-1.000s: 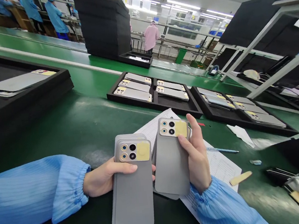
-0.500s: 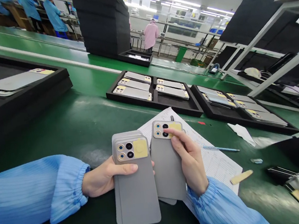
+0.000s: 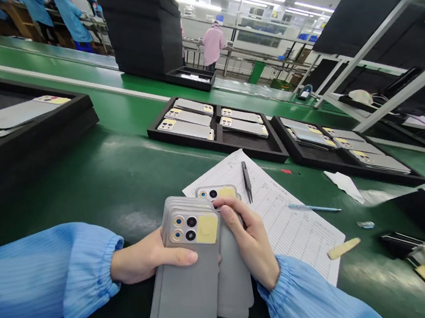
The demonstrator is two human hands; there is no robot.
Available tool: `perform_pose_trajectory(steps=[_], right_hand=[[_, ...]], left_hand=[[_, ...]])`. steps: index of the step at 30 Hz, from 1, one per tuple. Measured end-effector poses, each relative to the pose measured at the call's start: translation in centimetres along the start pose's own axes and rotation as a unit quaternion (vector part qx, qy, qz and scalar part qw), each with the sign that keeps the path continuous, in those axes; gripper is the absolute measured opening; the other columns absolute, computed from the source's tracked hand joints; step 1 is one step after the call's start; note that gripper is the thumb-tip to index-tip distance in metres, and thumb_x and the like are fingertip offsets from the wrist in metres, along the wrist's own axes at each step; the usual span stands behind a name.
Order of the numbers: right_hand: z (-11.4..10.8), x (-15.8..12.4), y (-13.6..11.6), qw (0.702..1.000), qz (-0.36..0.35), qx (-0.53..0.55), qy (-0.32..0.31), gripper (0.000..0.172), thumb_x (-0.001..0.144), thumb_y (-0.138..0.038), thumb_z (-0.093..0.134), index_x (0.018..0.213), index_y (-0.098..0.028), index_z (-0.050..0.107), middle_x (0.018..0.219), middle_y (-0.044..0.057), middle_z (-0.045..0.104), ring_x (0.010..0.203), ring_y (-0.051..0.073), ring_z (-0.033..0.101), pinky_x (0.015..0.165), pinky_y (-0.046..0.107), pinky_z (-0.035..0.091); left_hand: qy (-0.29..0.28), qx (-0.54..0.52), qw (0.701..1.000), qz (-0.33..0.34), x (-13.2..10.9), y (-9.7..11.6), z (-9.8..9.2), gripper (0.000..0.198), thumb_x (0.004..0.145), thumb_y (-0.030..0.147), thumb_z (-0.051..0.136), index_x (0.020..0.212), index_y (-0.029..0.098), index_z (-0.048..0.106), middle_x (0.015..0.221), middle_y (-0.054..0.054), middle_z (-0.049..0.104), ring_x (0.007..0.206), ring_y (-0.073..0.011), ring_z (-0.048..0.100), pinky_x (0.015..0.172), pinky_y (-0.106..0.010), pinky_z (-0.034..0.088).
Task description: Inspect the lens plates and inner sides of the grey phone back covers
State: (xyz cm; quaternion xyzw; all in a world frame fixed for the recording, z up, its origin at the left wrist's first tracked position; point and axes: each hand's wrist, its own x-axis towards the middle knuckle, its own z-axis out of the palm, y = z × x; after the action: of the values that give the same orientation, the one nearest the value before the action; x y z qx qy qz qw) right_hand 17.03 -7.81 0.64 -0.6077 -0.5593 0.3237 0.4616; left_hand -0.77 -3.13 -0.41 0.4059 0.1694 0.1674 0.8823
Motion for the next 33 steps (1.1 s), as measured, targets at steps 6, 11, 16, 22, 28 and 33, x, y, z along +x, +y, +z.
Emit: perform_pose_trajectory(steps=[6,11,16,22,28,33], right_hand=[[0.7,-0.7,-0.5,0.999,-0.004,-0.026,-0.041,0.039,0.066,-0.037,0.067,0.100,-0.025,0.054,0.093,0.000,0.062,0.082,0.017,0.058,0.070,0.025,0.048],[1.3,-1.1,-0.7,0.998,0.005,-0.045,-0.051,0.036,0.068,-0.031,0.066,0.101,-0.025,0.054,0.094,0.001,0.062,0.082,0.018,0.059,0.072,0.027,0.049],[1.6,-1.2,-0.6,0.999,-0.011,-0.012,-0.031,0.024,0.077,-0.032,0.057,0.100,-0.025,0.056,0.095,0.000,0.063,0.084,0.016,0.059,0.070,0.023,0.049],[1.4,-1.3,-0.6,0.999,-0.010,-0.002,-0.043,0.022,0.083,-0.033,0.049,0.103,-0.026,0.055,0.098,-0.001,0.063,0.086,0.015,0.059,0.072,0.022,0.048],[1.2,-1.4,-0.5,0.999,-0.007,-0.003,-0.046,0.025,0.084,-0.035,0.046,0.105,-0.025,0.054,0.105,0.002,0.061,0.089,0.018,0.059,0.076,0.027,0.047],[1.3,-1.3,-0.5,0.999,0.008,0.017,-0.042,0.026,0.082,-0.038,0.049,0.103,-0.024,0.055,0.100,0.002,0.063,0.085,0.019,0.060,0.071,0.026,0.049]], left_hand=[[-0.064,0.049,0.996,-0.046,0.3,0.2,0.0,0.044,0.064,0.011,0.066,0.107,0.017,0.056,0.100,-0.005,0.064,0.095,-0.0186,0.057,0.091,-0.036,0.038],[-0.073,0.043,0.992,-0.091,0.3,0.4,0.1,0.039,0.066,0.014,0.065,0.104,0.017,0.058,0.098,-0.005,0.064,0.092,-0.0196,0.057,0.091,-0.039,0.038],[-0.075,0.021,0.992,-0.102,0.4,0.4,0.0,0.032,0.067,0.012,0.063,0.098,0.016,0.060,0.093,-0.005,0.064,0.088,-0.0193,0.059,0.090,-0.040,0.039],[-0.075,0.019,0.992,-0.103,0.2,0.5,0.0,0.032,0.067,0.013,0.064,0.098,0.017,0.061,0.094,-0.004,0.064,0.092,-0.0196,0.057,0.089,-0.038,0.039],[-0.076,0.013,0.991,-0.109,0.1,0.4,0.0,0.036,0.066,0.014,0.065,0.102,0.017,0.060,0.097,-0.004,0.064,0.091,-0.0189,0.058,0.088,-0.037,0.039],[-0.075,0.010,0.992,-0.098,0.2,0.3,0.0,0.037,0.066,0.012,0.065,0.102,0.018,0.060,0.098,-0.004,0.064,0.092,-0.0189,0.058,0.088,-0.036,0.039]])
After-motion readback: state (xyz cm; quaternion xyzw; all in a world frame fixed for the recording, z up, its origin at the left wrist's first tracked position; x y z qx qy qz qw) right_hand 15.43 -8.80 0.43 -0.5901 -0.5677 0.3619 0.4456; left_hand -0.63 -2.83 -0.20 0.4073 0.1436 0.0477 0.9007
